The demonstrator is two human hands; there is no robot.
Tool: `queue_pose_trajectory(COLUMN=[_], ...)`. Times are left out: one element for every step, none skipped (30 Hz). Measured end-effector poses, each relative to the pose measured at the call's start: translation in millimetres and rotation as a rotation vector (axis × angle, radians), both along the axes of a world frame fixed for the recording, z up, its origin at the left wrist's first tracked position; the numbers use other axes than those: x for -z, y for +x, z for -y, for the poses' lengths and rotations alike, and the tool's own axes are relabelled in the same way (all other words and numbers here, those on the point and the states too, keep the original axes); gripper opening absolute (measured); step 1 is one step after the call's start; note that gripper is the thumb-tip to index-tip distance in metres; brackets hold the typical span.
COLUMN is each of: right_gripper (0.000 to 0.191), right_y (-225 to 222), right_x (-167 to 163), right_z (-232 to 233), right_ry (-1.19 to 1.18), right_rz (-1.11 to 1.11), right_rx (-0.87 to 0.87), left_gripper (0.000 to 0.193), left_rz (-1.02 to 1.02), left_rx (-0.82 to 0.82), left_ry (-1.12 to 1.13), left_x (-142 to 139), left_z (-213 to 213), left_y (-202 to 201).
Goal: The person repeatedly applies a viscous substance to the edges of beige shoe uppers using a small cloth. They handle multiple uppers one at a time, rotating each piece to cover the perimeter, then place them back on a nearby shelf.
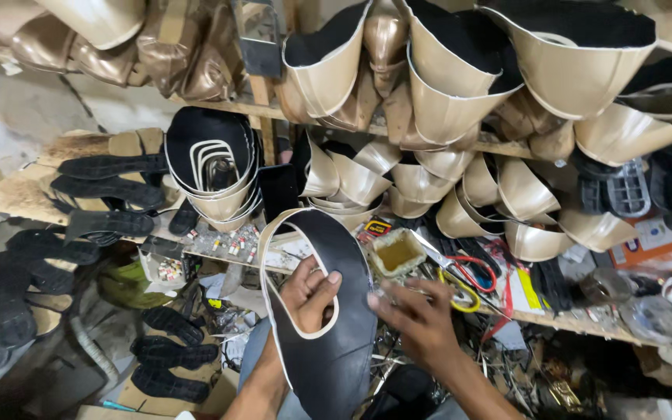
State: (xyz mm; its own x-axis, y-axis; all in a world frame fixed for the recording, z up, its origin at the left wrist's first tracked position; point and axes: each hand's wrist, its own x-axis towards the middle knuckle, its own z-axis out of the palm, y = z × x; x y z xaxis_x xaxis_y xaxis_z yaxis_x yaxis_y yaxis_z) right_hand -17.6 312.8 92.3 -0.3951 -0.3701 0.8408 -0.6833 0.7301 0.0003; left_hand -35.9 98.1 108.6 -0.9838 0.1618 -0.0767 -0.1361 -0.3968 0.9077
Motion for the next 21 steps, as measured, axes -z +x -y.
queue_pose_trajectory(right_gripper=[0.052, 0.052, 0.053, 0.053, 0.054, 0.055, 0.056, 0.054, 0.052, 0.049, 0.050, 0.051, 0.053, 0.059, 0.067, 0.075, 0.075, 0.075, 0.076, 0.079, 0.082], right_y=[1.3, -1.0, -2.6, -3.6, -4.9, -5.2, -5.9, -3.7, 0.1, 2.9, 6.6, 11.3, 16.7, 19.5, 20.8, 23.7, 25.7, 27.1, 28.2, 27.6, 26.5], right_x=[1.4, 2.6, 4.0, 4.8, 5.8, 6.4, 7.1, 8.1, 9.3, 11.2, 13.7, 16.4, 19.2, 22.1, 24.8, 26.6, 28.0, 28.8, 29.1, 28.3, 26.8], right_z=[-0.2, -0.3, -0.6, -2.1, -3.3, -4.8, -5.9, -6.7, -7.8, -6.6, -4.5, -2.9, -0.7, 1.7, 4.8, 6.6, 8.1, 10.7, 13.1, 14.8, 16.0], right_ry=[-0.005, -0.050, -0.096, -0.142, -0.102, -0.062, -0.022, 0.001, 0.024, 0.046, 0.027, 0.009, -0.011, -0.073, -0.137, -0.202, -0.343, -0.486, -0.629, -0.712, -0.795], right_rz=[-0.034, -0.035, -0.026, -0.012, 0.023, 0.052, 0.077, 0.047, 0.013, -0.019, -0.034, -0.047, -0.055, 0.067, 0.186, 0.303, 0.512, 0.715, 0.917, 0.995, 1.072], right_rx=[-0.030, -0.018, 0.004, 0.031, 0.060, 0.085, 0.103, 0.066, 0.023, -0.023, -0.056, -0.085, -0.105, -0.146, -0.184, -0.220, -0.252, -0.288, -0.325, -0.348, -0.373], left_gripper=[0.044, 0.042, 0.042, 0.043, 0.043, 0.043, 0.042, 0.042, 0.039, 0.037, 0.034, 0.033, 0.033, 0.032, 0.033, 0.034, 0.035, 0.036, 0.037, 0.038, 0.037], left_rz=[-0.011, -0.019, 0.009, 0.043, 0.074, 0.055, 0.032, 0.006, 0.001, -0.002, -0.001, -0.005, -0.006, -0.004, -0.026, -0.049, -0.074, -0.076, -0.079, -0.079, -0.108], left_rx=[-0.005, -0.004, 0.034, 0.077, 0.119, 0.095, 0.063, 0.023, -0.031, -0.089, -0.146, -0.203, -0.250, -0.288, -0.318, -0.347, -0.380, -0.398, -0.419, -0.443, -0.448], left_ry=[-0.024, -0.051, -0.035, -0.018, -0.001, -0.014, -0.027, -0.040, -0.029, -0.018, -0.005, 0.048, 0.100, 0.151, 0.133, 0.116, 0.101, 0.079, 0.057, 0.034, 0.052], left_x=[-4.0, -6.5, -8.0, -7.7, -6.1, -3.9, -0.4, 2.6, 5.8, 8.2, 9.8, 11.5, 11.8, 11.4, 10.5, 8.8, 7.1, 5.2, 3.7, 3.0, 3.2], left_z=[1.1, 0.7, 0.0, -1.5, -3.1, -5.3, -7.5, -6.9, -6.4, -5.1, -2.8, -1.5, 0.1, -0.1, 0.1, -0.5, -2.6, -2.2, -1.9, -1.2, 1.4], left_y=[-2.2, -1.1, -0.7, 2.1, 4.1, 4.4, 5.3, 3.2, 0.5, -3.3, -7.4, -7.0, -7.3, -6.9, -5.0, -4.1, -2.7, -1.1, -0.1, 0.3, 0.2])
